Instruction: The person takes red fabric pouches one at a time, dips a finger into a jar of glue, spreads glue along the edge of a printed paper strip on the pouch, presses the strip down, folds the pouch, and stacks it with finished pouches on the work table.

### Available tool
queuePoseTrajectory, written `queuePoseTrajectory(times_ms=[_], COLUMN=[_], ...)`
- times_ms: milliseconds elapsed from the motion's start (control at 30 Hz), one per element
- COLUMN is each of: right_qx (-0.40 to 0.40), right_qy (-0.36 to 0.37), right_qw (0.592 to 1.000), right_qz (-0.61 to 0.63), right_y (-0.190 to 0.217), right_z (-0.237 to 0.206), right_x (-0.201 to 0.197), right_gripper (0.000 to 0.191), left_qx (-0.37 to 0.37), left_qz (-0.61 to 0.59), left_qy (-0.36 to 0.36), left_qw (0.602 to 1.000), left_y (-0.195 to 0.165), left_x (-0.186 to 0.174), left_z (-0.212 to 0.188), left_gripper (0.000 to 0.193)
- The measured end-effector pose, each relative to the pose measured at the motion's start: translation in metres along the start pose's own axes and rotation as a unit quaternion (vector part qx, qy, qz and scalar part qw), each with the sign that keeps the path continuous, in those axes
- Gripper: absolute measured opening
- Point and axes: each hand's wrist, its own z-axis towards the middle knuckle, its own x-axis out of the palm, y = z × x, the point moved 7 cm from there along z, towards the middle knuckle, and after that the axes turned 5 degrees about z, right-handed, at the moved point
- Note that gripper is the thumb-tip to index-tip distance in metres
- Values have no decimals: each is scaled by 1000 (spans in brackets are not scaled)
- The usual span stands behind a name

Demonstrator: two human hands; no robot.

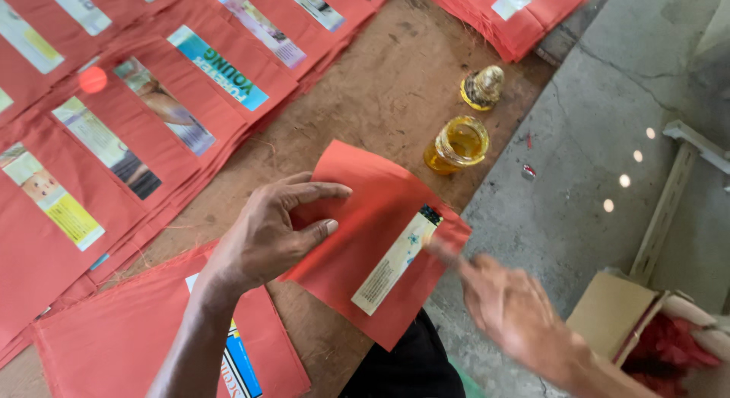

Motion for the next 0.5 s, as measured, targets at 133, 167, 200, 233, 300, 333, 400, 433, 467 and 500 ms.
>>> queuePoseTrajectory(times_ms=[133,167,200,233,300,333,400,433,467,500], right_qx=[-4,-64,-119,-171,-115,-84,-148,-177,-184,-192], right_qy=[91,42,-10,-65,-229,-308,-338,-352,-329,-308], right_qw=[996,993,981,959,939,919,891,875,873,870], right_qz=[23,90,156,218,228,232,264,280,308,334], right_y=[0,8,13,16,-3,-14,-13,-13,-12,-10], right_z=[-11,-14,-19,-25,-33,-39,-41,-42,-38,-33], right_x=[18,11,3,-8,-32,-44,-56,-62,-62,-62], right_gripper=[88,83,78,72,74,76,100,113,113,114], left_qx=[77,107,139,188,274,294,341,357,372,388], left_qz=[20,34,47,78,137,106,53,81,109,136], left_qy=[-53,-70,-83,-85,-87,-78,-65,-100,-135,-172], left_qw=[995,991,986,975,948,947,936,925,912,895], left_y=[-28,-38,-47,-59,-80,-86,-98,-101,-102,-100], left_x=[1,1,1,3,8,11,13,12,12,9], left_z=[-9,-16,-24,-32,-58,-71,-92,-100,-106,-114], left_gripper=[48,47,45,48,53,47,36,30,25,22])
